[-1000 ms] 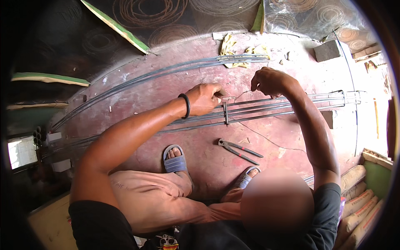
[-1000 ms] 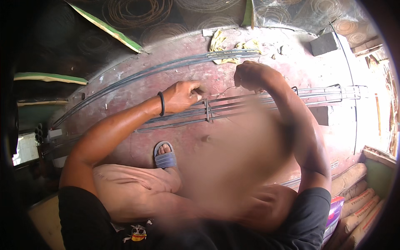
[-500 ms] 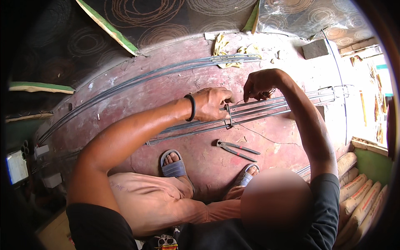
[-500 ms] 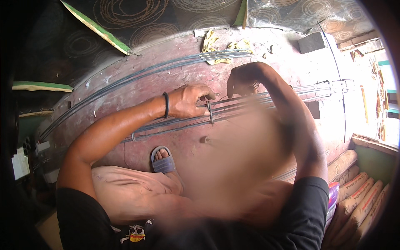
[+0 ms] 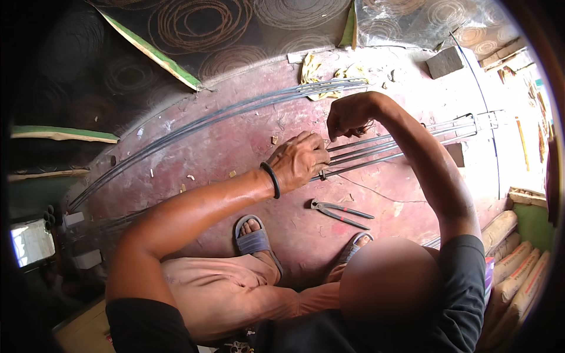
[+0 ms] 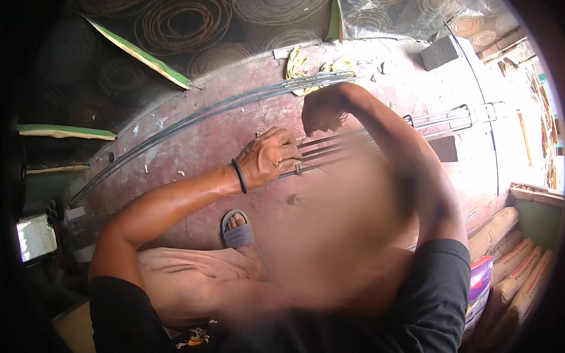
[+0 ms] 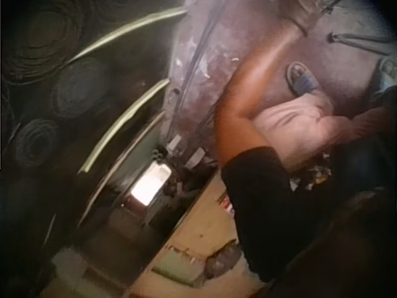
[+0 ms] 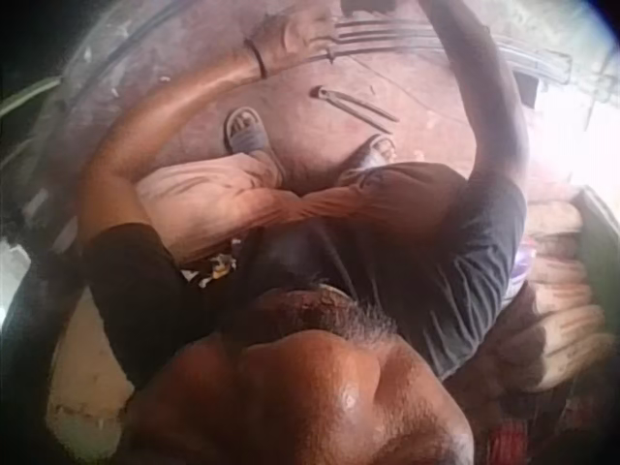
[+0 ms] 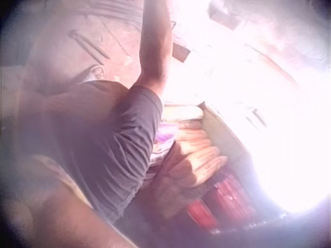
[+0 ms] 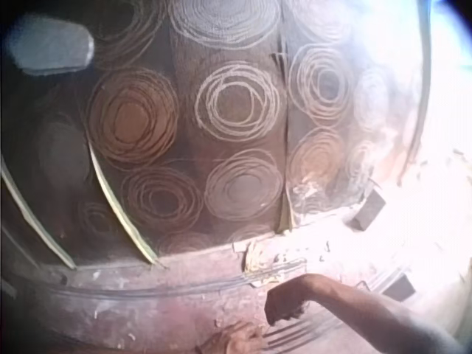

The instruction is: The person assembles a metal reinforcement cage by tying transverse wire pieces to longitudinal rebar rods using a hook tool and wire ties.

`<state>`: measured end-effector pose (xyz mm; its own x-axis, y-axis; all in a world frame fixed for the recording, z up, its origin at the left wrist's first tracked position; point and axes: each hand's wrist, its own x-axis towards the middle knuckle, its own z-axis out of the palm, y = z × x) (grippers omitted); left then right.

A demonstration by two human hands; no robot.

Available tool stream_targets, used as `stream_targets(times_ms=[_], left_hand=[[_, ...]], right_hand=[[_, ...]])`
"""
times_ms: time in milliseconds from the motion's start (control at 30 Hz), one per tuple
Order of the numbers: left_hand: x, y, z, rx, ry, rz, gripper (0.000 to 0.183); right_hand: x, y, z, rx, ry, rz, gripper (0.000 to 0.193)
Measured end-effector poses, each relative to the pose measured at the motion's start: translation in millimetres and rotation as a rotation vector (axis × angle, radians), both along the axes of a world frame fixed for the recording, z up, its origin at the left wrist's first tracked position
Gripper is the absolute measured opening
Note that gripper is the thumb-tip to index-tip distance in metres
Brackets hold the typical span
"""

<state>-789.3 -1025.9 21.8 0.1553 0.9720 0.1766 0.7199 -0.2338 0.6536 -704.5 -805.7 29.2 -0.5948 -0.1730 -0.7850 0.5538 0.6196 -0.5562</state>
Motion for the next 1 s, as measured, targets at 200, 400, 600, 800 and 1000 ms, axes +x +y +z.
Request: stream_targets(times_ms=[200,400,600,800,1000], left_hand=[[20,-7,-1,0.009,-0.118,0.233,0.009],[31,-6,6,0.022,-0.138,0.267,0.007],[32,-11,10,-0.188,-0.348,0.574,0.013],[18,-12,24,-0.356,-0.363,0.650,0.021],[30,13,20,-0.408,-0.231,0.593,0.017]], right_hand=[[-3,-19,-2,0.127,0.129,0.067,0.017],[3,-31,-4,0.234,0.433,0.290,0.021],[6,-52,20,0.443,0.575,0.266,0.018],[17,-62,10,0.426,0.638,0.104,0.019],[45,-41,-3,0.474,0.659,0.056,0.017]])
